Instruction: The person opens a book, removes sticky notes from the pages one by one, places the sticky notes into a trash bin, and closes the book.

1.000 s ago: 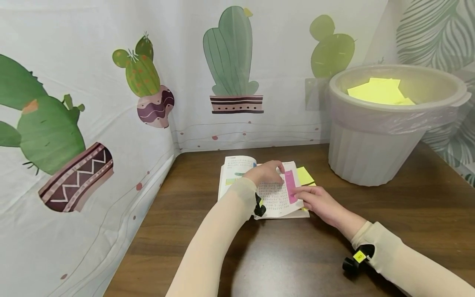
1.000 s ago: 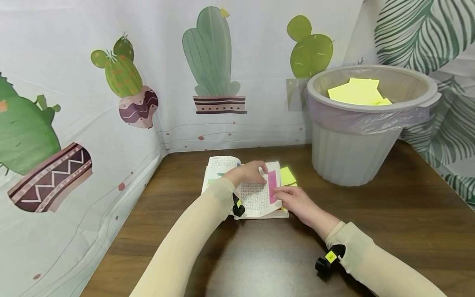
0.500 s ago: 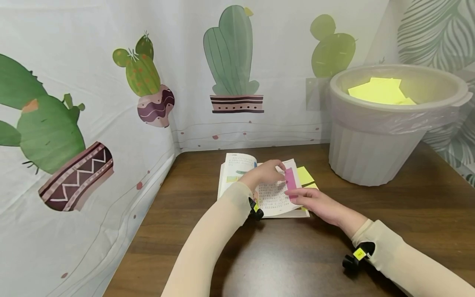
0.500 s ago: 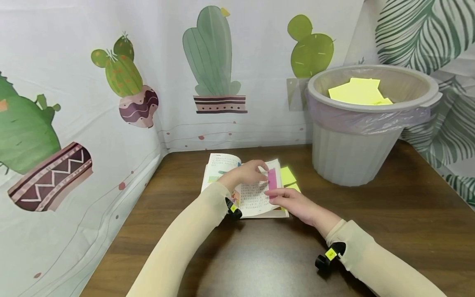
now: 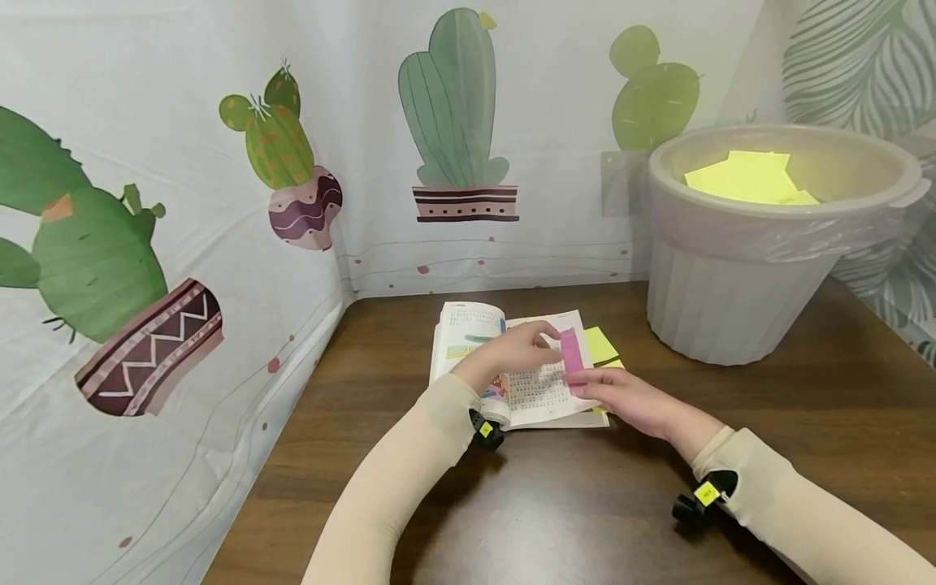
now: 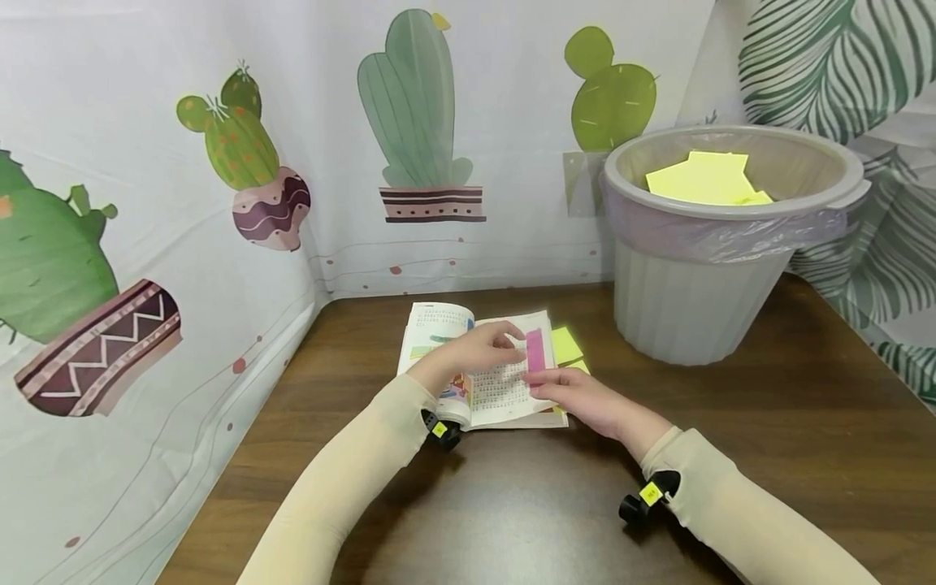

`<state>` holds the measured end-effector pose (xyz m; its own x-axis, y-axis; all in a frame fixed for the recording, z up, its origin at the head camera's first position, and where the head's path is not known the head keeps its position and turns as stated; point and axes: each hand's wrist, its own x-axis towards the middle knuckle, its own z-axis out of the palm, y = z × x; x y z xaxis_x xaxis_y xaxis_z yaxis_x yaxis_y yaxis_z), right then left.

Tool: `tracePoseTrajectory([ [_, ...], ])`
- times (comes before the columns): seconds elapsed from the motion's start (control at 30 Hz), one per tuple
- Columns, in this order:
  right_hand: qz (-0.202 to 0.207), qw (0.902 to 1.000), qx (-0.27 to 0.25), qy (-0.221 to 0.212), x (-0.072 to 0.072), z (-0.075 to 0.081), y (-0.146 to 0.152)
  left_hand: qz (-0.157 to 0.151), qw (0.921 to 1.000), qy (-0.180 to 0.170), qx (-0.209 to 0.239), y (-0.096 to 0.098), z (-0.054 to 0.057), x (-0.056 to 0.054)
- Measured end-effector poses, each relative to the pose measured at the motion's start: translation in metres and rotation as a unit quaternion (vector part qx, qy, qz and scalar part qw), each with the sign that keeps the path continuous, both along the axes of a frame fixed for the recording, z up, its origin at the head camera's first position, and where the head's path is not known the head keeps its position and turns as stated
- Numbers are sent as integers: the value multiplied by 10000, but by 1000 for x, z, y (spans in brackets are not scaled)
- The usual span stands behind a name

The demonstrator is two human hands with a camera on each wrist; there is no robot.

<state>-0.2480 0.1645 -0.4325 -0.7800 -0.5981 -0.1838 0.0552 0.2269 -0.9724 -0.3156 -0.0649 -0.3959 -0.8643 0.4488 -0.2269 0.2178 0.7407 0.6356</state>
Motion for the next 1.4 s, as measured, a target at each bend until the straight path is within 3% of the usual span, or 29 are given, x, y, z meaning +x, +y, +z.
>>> tracePoseTrajectory([
  [0.37, -80, 9989, 214, 405, 1, -4, 0, -339, 9985, 430, -80, -17, 2, 24],
  [0.63, -201, 9982, 362, 430, 3, -1, -1, -522, 9887, 1086, -894, -32, 0, 43],
  [0.73, -268, 9977, 415, 459, 3, -1, -2, -483, 9884, 1017, -1016, -39, -2, 49],
  [0.97, -352, 9966, 496, 560, 3, -2, -3, -421, 9927, 751, -846, -65, -3, 58],
  [1.2, -411, 9959, 538, 594, 3, -1, -4, -465, 9924, 830, -778, -90, -4, 61],
  [1.4, -362, 9961, 566, 575, 4, 0, -3, -373, 9957, 593, -602, -105, -6, 60],
])
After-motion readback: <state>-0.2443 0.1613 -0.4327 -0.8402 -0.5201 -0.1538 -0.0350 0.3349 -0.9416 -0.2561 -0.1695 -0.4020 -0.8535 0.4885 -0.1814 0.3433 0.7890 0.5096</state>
